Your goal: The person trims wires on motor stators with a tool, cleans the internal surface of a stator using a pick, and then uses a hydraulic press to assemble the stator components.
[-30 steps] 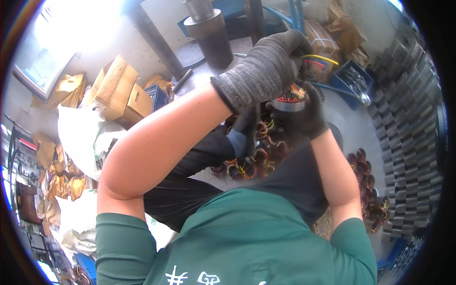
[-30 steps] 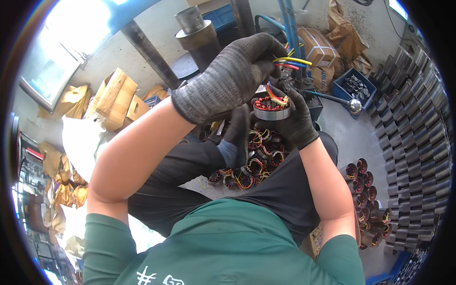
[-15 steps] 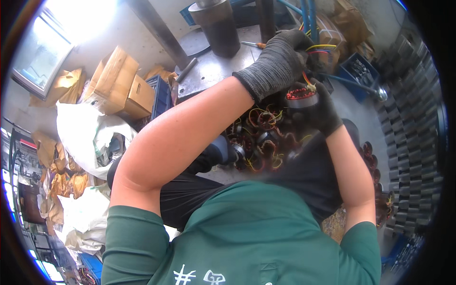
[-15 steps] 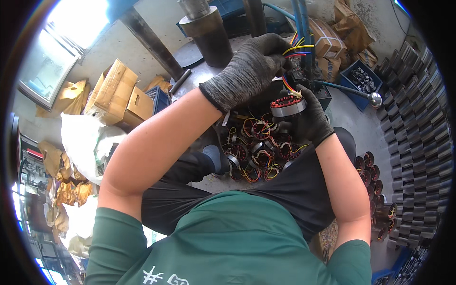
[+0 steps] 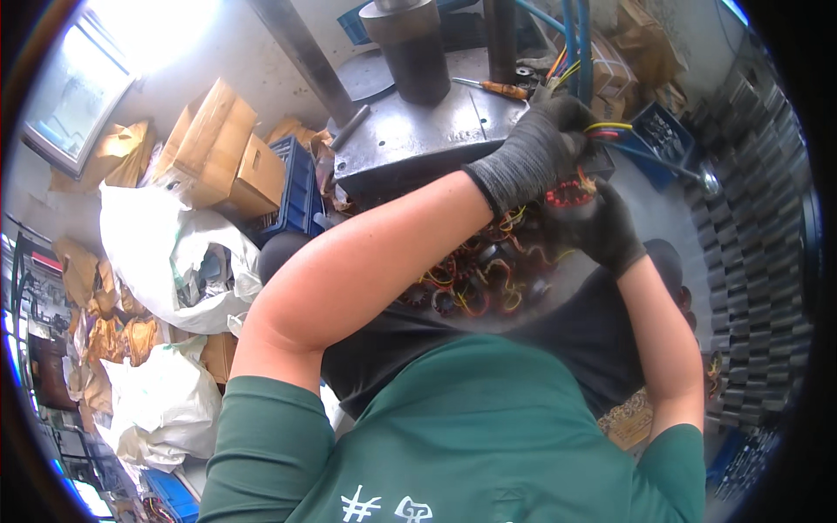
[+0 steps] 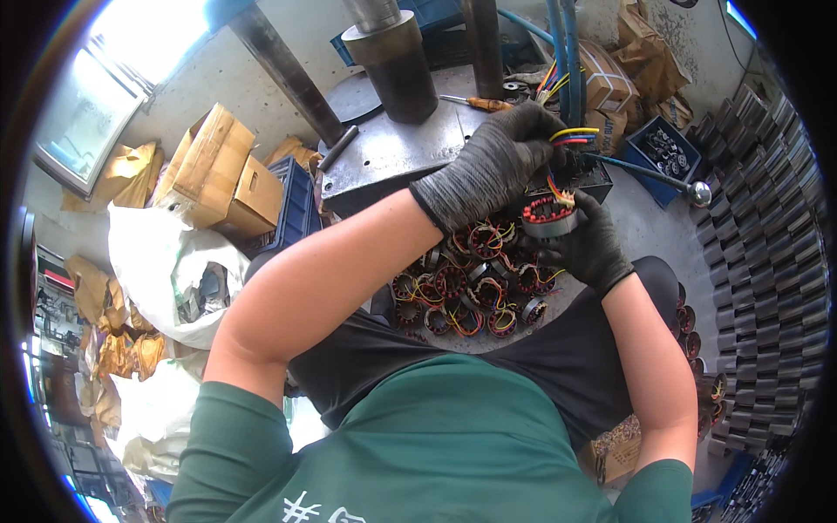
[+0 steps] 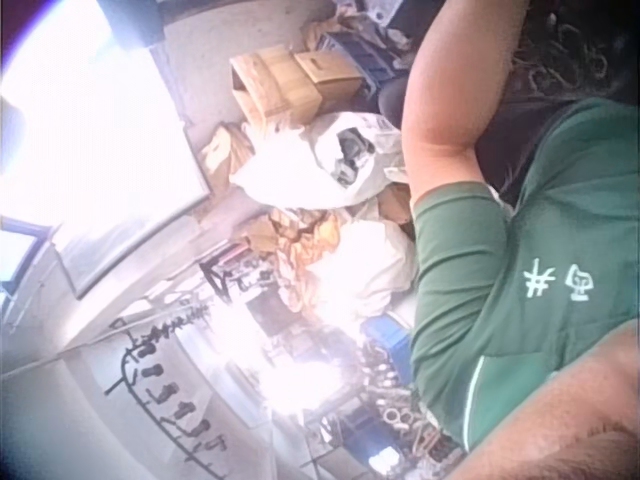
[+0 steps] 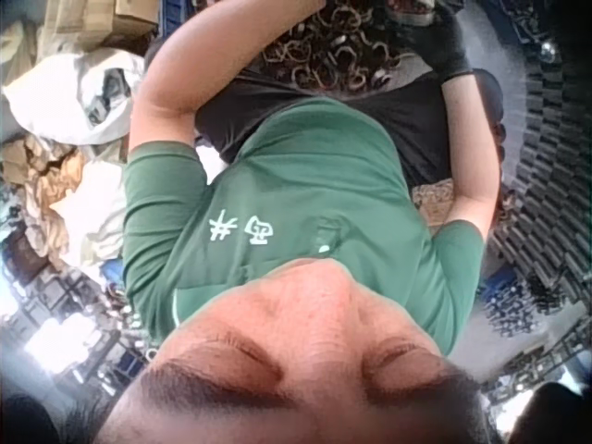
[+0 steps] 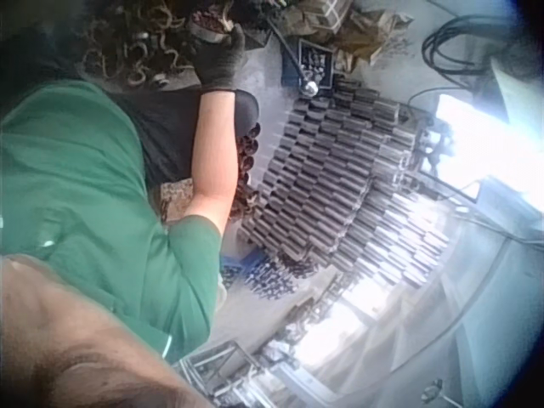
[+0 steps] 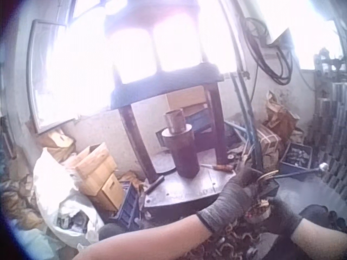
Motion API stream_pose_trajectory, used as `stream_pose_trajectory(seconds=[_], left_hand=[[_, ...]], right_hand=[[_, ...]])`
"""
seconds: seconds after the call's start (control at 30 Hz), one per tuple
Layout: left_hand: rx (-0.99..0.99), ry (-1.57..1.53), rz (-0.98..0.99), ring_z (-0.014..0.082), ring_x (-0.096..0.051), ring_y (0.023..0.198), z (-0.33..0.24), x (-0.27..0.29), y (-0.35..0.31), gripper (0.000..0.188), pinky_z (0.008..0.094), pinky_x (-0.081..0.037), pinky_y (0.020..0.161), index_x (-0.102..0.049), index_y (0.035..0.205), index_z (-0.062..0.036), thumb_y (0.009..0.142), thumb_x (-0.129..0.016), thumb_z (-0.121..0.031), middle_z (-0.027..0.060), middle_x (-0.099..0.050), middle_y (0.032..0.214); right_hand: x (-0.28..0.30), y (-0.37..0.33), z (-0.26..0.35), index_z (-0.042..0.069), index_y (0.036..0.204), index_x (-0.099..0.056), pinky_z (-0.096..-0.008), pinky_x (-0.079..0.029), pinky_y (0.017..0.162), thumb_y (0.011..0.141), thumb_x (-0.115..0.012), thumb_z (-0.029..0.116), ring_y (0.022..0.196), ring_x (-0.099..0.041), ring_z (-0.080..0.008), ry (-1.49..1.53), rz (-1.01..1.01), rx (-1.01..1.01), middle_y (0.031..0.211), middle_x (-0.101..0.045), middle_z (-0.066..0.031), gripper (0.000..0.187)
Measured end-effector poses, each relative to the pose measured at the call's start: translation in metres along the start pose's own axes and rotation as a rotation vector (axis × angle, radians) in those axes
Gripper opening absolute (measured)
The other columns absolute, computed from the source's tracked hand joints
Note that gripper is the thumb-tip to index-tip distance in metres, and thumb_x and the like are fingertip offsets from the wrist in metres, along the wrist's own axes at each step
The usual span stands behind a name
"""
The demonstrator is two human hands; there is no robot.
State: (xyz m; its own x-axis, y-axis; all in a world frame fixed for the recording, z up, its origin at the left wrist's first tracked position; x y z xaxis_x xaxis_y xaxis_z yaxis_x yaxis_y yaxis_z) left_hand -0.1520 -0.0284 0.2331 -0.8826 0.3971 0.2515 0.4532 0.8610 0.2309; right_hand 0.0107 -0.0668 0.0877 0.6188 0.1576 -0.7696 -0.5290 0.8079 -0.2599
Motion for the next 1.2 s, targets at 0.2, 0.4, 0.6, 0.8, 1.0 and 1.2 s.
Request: stream_pose_trajectory(seconds=[0.2, 0.4, 0.6, 0.8, 1.0, 1.2], left_hand=[[-0.044, -0.273, 0.084, 0.0185, -0.07, 0.109, 0.024, 0.026, -0.009, 0.034, 0.0325, -0.058, 0.099, -0.065, 0.131, 0.0026, 0.098, -0.069, -0.003, 0.0113, -0.073, 0.119], [0.451, 0.183, 0.332, 0.024, -0.075, 0.1, 0.168, 0.088, -0.058, 0.035, 0.0392, -0.06, 0.09, -0.073, 0.129, -0.009, 0.096, -0.071, -0.019, 0.0144, -0.077, 0.106], [0.684, 0.881, 1.076, 0.035, -0.074, 0.114, 0.347, 0.063, -0.223, 0.043, 0.0455, -0.058, 0.096, -0.077, 0.131, -0.0166, 0.088, -0.071, -0.021, 0.0178, -0.076, 0.127], [0.787, 0.854, 1.091, 0.0362, -0.072, 0.121, 0.457, 0.001, -0.352, 0.049, 0.047, -0.057, 0.1, -0.074, 0.133, -0.01, 0.087, -0.077, -0.026, 0.0185, -0.075, 0.13], [0.781, 0.917, 0.91, 0.0388, -0.074, 0.115, 0.49, -0.017, -0.376, 0.06, 0.0495, -0.057, 0.099, -0.071, 0.13, -0.002, 0.086, -0.08, -0.042, 0.0218, -0.076, 0.123], [0.771, 0.603, 0.648, 0.0439, -0.072, 0.111, 0.414, -0.001, -0.305, 0.055, 0.0551, -0.055, 0.097, -0.068, 0.136, -0.0081, 0.096, -0.073, -0.045, 0.0274, -0.074, 0.118]], right_hand=[[-0.027, -0.036, -0.006, 0.007, 0.142, -0.061, -0.0476, -0.064, 0.08, 0.099, -0.058, 0.056, 0.108, -0.073, -0.0418, 0.212, -0.246, 0.082, 0.124, -0.073, -0.0194, 0.066], [-0.053, -0.004, -0.034, 0.007, 0.138, -0.063, -0.049, -0.062, 0.082, 0.096, -0.06, 0.055, 0.105, -0.071, -0.0472, 0.375, -0.259, 0.093, 0.122, -0.073, -0.0211, 0.064], [-0.04, 0.047, -0.011, 0.004, 0.133, -0.065, -0.0464, -0.063, 0.082, 0.097, -0.059, 0.056, 0.106, -0.072, -0.0459, 0.21, -0.361, 0.064, 0.123, -0.073, -0.0214, 0.064], [-0.053, 0.063, -0.014, 0.0, 0.139, -0.062, -0.0457, -0.062, 0.08, 0.095, -0.058, 0.061, 0.104, -0.072, -0.045, 0.423, -0.297, -0.087, 0.126, -0.071, -0.0234, 0.075], [-0.046, 0.057, -0.034, 0.007, 0.138, -0.064, -0.047, -0.06, 0.082, 0.094, -0.062, 0.057, 0.107, -0.074, -0.0389, 0.395, -0.387, -0.147, 0.125, -0.073, -0.0198, 0.067], [-0.04, 0.058, -0.04, 0.007, 0.134, -0.064, -0.0489, -0.06, 0.086, 0.093, -0.064, 0.056, 0.105, -0.075, -0.0372, 0.269, -0.295, -0.092, 0.122, -0.074, -0.0181, 0.064]])
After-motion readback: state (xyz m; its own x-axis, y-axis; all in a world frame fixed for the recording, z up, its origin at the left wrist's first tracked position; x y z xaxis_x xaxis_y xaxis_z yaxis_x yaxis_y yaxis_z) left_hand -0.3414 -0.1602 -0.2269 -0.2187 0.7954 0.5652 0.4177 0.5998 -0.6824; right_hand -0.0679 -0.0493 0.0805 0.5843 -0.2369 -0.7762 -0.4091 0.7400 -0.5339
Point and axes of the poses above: each hand's wrist, its own y-axis towards the middle knuckle, its own x-axis out of the back of the hand, z = x × y, the point moved 4 cm from there along y, towards the middle knuckle
